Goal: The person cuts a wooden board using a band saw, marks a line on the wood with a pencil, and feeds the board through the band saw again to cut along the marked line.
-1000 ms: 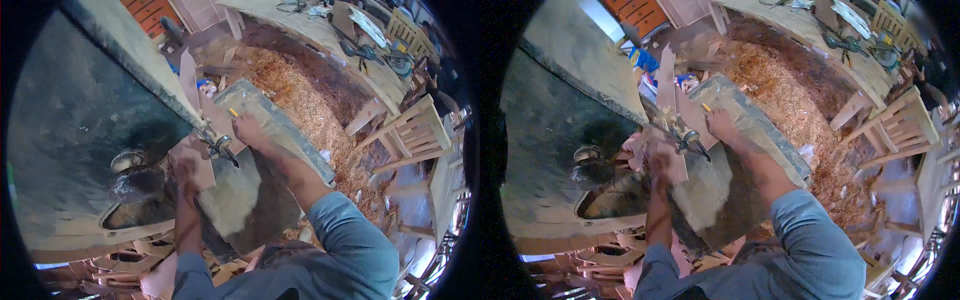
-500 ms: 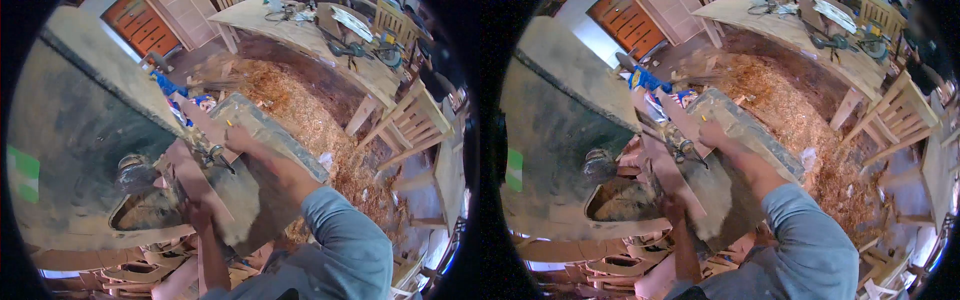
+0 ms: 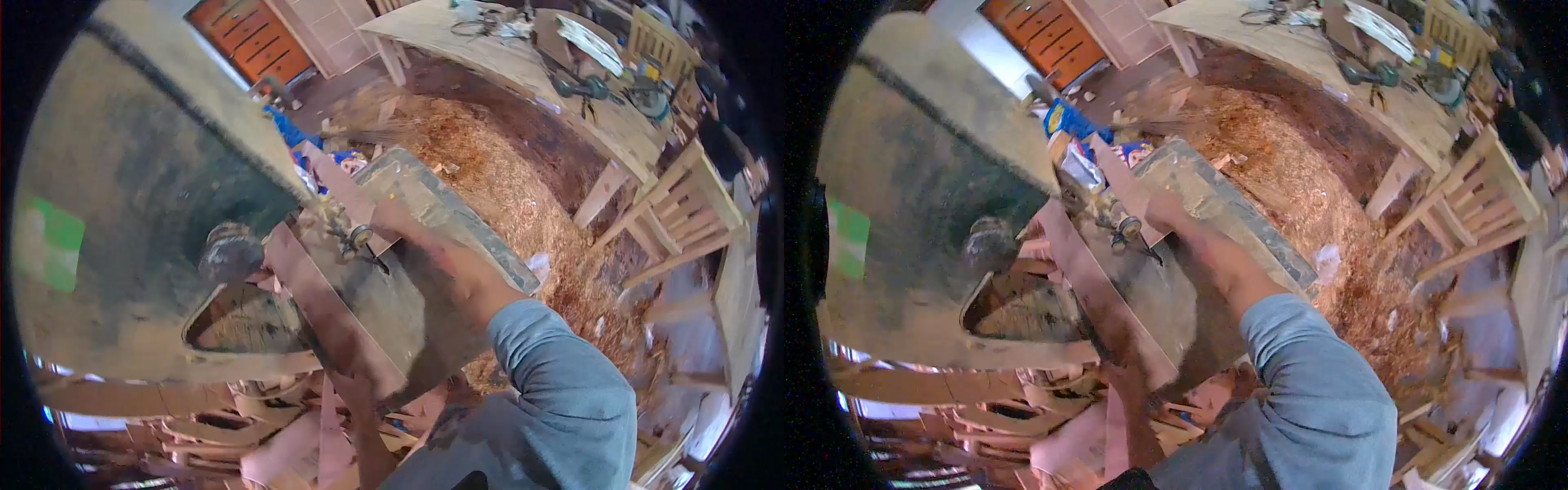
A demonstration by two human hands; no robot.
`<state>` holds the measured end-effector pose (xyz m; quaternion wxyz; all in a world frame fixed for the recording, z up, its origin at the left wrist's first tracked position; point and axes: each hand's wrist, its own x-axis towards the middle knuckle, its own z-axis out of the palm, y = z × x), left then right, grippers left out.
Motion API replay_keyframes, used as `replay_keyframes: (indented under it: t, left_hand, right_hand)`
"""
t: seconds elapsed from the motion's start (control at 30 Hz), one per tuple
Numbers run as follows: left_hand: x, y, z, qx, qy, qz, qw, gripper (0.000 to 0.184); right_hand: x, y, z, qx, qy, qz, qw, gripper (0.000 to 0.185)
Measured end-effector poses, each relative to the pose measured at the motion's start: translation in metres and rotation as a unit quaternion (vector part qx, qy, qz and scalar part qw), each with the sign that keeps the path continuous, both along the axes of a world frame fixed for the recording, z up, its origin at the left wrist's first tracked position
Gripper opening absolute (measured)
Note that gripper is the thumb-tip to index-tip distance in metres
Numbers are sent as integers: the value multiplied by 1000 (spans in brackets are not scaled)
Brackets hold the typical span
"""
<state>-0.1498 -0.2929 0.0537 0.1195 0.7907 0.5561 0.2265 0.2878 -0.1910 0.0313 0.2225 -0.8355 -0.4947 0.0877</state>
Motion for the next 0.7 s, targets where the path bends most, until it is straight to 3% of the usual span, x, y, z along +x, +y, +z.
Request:
replay_keyframes:
  t: [0.07, 0.1, 0.17, 0.2, 0.3, 0.33, 0.37, 0.43, 0.5, 0.53, 0.6, 0.63, 0.67, 0.7]
  left_hand:
    - [-12, 5, -3, -123, -76, -3, 990, 86]
    - [-19, 2, 2, -124, -83, 8, 989, 86]
    - [-37, -12, 16, -256, -50, 45, 964, 89]
    - [-44, -18, 20, -259, -55, 56, 963, 89]
    - [-73, -32, 18, -199, -82, 70, 974, 88]
    - [-88, -35, 3, -182, -81, 68, 978, 87]
    - [-94, -42, 2, -176, -86, 72, 978, 86]
    - [-95, -56, 20, -190, -99, 68, 974, 86]
    - [-107, -64, 13, -214, -114, 58, 969, 87]
    - [-121, -60, -13, -166, -86, 30, 982, 83]
    - [-110, -83, 17, -200, -128, 40, 971, 75]
    - [-113, -85, 5, -204, -130, 33, 970, 75]
    - [-117, -79, -14, 11, -10, 29, 999, 71]
    - [-118, -79, -26, 229, 107, 25, 967, 68]
  right_hand:
    - [0, -9, 10, -13, 19, 5, 1000, 28]
    - [0, -15, 13, 35, 14, -22, 999, 30]
    - [17, -16, 3, 50, 37, -55, 997, 32]
    - [35, -14, -9, 17, 64, -61, 996, 32]
    - [60, -56, 0, 42, -78, 14, 996, 30]
    - [75, -67, -9, 3, -147, 74, 986, 29]
    - [78, -84, -17, 15, -81, 13, 997, 27]
    - [72, -139, -18, 39, -25, 9, 999, 24]
    - [24, -220, 39, 59, 162, -50, 984, 26]
    - [-17, -260, 82, 66, 348, -168, 920, 31]
    - [-44, -325, 67, 84, 419, -197, 882, 32]
    - [-65, -356, 59, 102, 402, -224, 882, 30]
    - [-89, -383, 51, 122, 383, -251, 881, 29]
    - [-119, -405, 53, 160, 401, -272, 860, 26]
